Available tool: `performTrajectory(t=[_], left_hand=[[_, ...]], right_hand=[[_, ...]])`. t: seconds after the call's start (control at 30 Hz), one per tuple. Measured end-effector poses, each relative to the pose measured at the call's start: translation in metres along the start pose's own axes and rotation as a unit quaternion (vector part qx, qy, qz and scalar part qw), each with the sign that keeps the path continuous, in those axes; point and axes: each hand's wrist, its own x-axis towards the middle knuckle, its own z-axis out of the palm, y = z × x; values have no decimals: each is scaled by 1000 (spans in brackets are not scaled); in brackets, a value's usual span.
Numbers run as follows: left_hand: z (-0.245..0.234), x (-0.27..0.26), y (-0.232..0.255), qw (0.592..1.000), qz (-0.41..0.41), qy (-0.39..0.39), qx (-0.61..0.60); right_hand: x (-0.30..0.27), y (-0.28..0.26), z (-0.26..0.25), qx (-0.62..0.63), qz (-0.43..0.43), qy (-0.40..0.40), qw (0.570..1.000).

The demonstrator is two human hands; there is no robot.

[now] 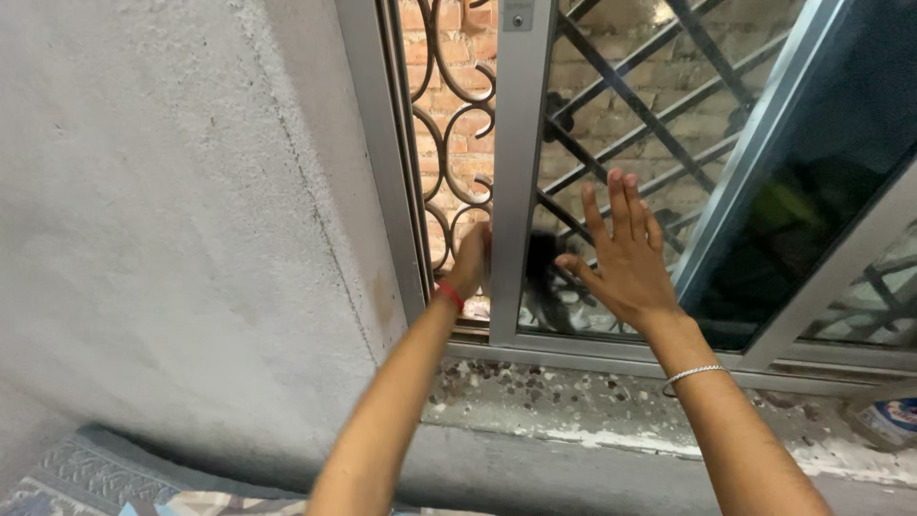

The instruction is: The person sprays liquid onto a window pane and wipes the glass and the window frame with a cloth.

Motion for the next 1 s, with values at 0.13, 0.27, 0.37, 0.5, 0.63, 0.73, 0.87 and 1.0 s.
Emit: performTrajectory(t=[0.13, 0.27, 0.37, 0.5, 0.63, 0.73, 0.87, 1.0], left_hand=[[63, 37, 114, 999, 4, -14, 33], [57, 52, 117, 993, 69, -94, 33], [17, 54, 59, 996, -30, 2, 88], [-48, -5, -74, 994, -35, 33, 97], [-57, -28, -104, 984, -51, 75, 153], [-24, -50, -75, 978, -127, 129, 99], [31, -45, -11, 993, -28, 110, -20], [65, -34, 46, 991, 46, 17, -128]], right_hand=[[-1, -4, 1, -2, 3, 7, 1000], [-2, -6, -2, 15, -1, 1, 1000], [-1, -8, -2, 21, 10, 0, 1000], [-2, -6, -1, 13, 1, 4, 1000], [-1, -2, 0, 5, 5, -16, 1000], [-2, -1, 0, -9, 4, -13, 1000], [-1, -3, -3, -5, 4, -17, 1000], [0, -7, -6, 6, 4, -15, 1000]])
